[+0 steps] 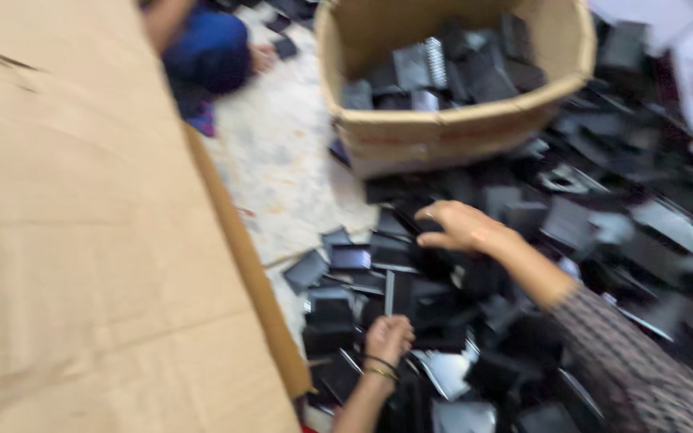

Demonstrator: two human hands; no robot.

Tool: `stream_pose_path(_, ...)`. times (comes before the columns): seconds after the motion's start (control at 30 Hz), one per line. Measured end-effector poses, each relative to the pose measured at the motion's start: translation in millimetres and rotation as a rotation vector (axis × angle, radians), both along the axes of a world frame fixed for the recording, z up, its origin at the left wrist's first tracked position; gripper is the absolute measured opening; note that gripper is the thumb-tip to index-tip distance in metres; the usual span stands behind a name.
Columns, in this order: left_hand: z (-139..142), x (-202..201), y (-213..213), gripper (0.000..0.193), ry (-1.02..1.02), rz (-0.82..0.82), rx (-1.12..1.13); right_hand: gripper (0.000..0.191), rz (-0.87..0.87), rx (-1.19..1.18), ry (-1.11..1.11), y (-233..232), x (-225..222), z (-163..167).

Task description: The person sits on the floor and repeatedly picks up small black plastic components from a large pile. They inspect each piece by turning it over in their hands and then place it back into the pile. The process is continuous and repetitive, with no visible change in the overall state of the pile.

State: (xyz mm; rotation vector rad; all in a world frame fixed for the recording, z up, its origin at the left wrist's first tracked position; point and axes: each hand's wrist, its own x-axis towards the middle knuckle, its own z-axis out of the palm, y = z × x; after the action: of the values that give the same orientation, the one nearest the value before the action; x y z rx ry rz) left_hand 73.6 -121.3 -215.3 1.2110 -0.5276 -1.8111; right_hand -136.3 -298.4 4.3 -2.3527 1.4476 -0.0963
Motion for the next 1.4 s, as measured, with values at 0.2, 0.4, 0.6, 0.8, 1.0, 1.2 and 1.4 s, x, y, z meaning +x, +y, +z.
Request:
stream_pose_path(0.2,-18.6,2.3,-7.9,0.019,0.134,0.014,0.03,0.088,-0.301,0.08,0.261,-137.2,88.3,-89.9)
stream_pose_path(0.4,-24.8,6.4,-9.6,0.023,0.086,-0.061,0.088,0.072,-0.354,-0.009,0.324,-120.1,78.7,-125.1)
stream_pose_path(0.6,-23.0,21.1,-10.4,0.02,0.083,-0.09,0.037,0.02,-0.181,-0.334,0.217,-49.5,57.4,-115.1)
stream_pose_path(0.8,3.8,16.1,-52.2,0.029,-0.231,-0.263,0.099,0.036,-0.59,-0.159,-0.38,137.6,6.8,-53.0)
stream_pose_path(1.0,37.7,-62.4,-46.3,0.036,-0.308,-0.454,0.118,0.05,-0.612,0.045,-0.674,277.3,25.9,-90.5)
stream_pose_path(1.2,67.5,-90.2,-12.3,0.044,-0.173,-0.57,0.144,0.062,-0.591,-0.012,-0.438,294.8,45.2,-122.7)
stream_pose_path(1.4,83.2,-65.3,-7.6,0.052,0.323,-0.466,0.102,0.064,-0.635,0.011,-0.352,306.1,33.9,-36.8)
